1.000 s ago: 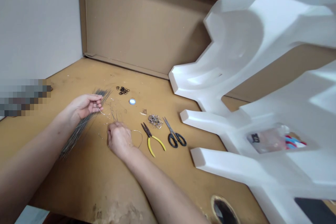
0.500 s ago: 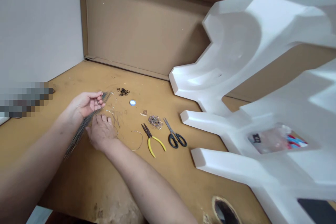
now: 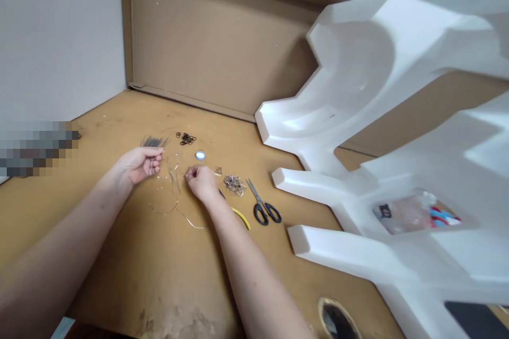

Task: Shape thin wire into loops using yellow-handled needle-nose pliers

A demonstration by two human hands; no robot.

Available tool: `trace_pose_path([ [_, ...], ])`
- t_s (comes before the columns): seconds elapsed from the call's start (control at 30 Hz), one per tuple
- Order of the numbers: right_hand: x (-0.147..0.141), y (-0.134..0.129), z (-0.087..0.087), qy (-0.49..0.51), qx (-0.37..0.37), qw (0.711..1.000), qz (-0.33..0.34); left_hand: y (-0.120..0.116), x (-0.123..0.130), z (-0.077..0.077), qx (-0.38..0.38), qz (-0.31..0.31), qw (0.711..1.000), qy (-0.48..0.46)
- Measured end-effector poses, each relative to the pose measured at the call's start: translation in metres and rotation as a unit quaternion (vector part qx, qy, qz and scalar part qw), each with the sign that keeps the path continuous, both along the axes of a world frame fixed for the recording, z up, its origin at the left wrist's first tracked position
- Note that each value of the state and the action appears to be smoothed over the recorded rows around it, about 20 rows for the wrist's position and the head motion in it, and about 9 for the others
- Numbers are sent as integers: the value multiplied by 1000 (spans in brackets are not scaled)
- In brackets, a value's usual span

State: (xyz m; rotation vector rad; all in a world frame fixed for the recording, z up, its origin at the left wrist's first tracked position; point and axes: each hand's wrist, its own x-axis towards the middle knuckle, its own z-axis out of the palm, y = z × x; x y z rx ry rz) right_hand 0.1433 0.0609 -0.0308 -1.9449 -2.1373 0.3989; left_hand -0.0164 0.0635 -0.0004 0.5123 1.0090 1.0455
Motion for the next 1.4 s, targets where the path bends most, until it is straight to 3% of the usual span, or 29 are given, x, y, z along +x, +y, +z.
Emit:
trace_pose_path([
  [0.17,-5,3,-5,-10,-22,999,-35,-5,4,-9,3,-25,999,33],
  [0.57,-21,5,3,-52,-43,996,-57,-4,8,-19,17,-65,993,99],
  [0.73,-19,5,2,3,-42,997,-68,-4,8,-23,36,-85,985,146],
  [0.9,-1,2,8,129,-17,987,-91,-5,10,-24,39,-101,974,198],
  [1.0,9,-8,12,241,-32,967,-80,-6,12,-25,41,-113,968,222],
  [1.17,16,-31,7,415,-85,904,-63,-6,16,-29,49,-138,952,267],
  [1.4,17,-48,-4,561,-111,818,-59,-5,19,-37,80,-145,932,323],
])
